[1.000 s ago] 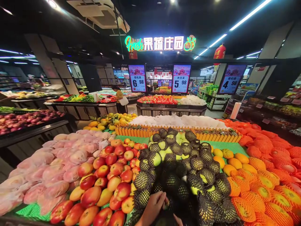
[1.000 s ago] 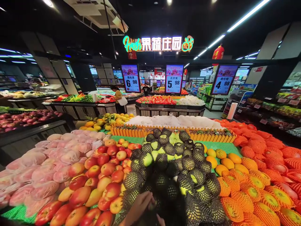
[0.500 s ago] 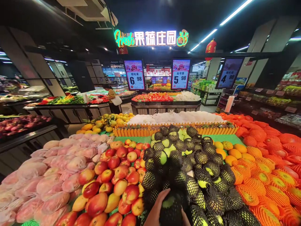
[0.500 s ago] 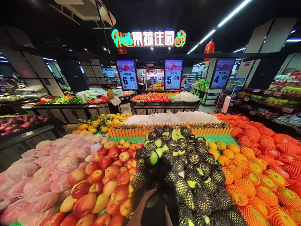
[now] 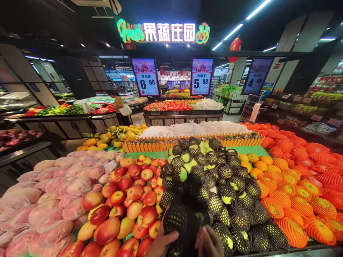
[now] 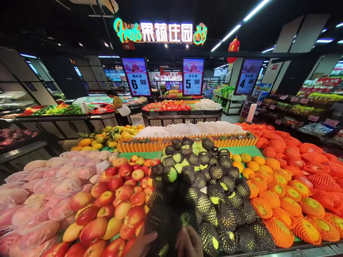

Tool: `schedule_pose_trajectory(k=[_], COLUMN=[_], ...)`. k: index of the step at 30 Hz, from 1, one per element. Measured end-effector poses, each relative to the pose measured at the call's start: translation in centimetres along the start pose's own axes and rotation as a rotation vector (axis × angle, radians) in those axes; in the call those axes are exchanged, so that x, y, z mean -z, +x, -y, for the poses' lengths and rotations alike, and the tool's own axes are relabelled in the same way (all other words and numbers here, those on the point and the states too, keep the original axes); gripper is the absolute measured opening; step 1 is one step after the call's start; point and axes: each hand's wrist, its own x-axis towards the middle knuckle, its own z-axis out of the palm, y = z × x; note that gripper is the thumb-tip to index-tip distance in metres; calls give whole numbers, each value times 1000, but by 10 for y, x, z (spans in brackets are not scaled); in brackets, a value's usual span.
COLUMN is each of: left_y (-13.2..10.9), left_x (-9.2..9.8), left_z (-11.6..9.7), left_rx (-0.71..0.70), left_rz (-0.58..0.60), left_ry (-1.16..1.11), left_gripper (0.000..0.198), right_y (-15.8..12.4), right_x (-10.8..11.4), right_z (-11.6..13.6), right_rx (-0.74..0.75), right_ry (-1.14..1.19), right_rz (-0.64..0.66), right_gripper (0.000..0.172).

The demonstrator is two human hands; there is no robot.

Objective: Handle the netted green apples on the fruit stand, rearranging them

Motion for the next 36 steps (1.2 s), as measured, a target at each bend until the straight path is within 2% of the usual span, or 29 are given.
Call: schedule_pose_trajectory(k=[5,10,12,14,18,21,26,29,33,36], left_y=[3,17,27,39,63,84,132,168,205,217], left_x=[-16,-41,-51,-64,-102,-136,-185,-207,-228,-238], left_z=[1,2,-3,-10,-17,-3,38,53,62,70], left_rx=[12,-50,-100,-156,-325,-390,-218,-195,-178,-114], left_rz=[-41,-210,-251,-244,-246,-313,-454,-529,-537,-477], left_ry=[81,173,199,251,417,468,435,472,672,872], left_gripper=[108,97,95,91,79,74,67,59,54,56], right_y=[-2,-8,-8,-6,-1,4,16,27,44,55], right_x=[14,33,46,61,101,137,201,235,266,276], right_z=[16,29,35,43,62,75,96,105,109,108], right_rx=[-100,-57,-44,-52,-60,-50,-2,18,18,7], right_ry=[95,60,46,36,11,-10,-33,-49,-55,-53], right_rz=[-37,20,34,33,26,35,-9,-34,4,77], right_gripper=[51,51,50,47,44,40,39,36,33,29])
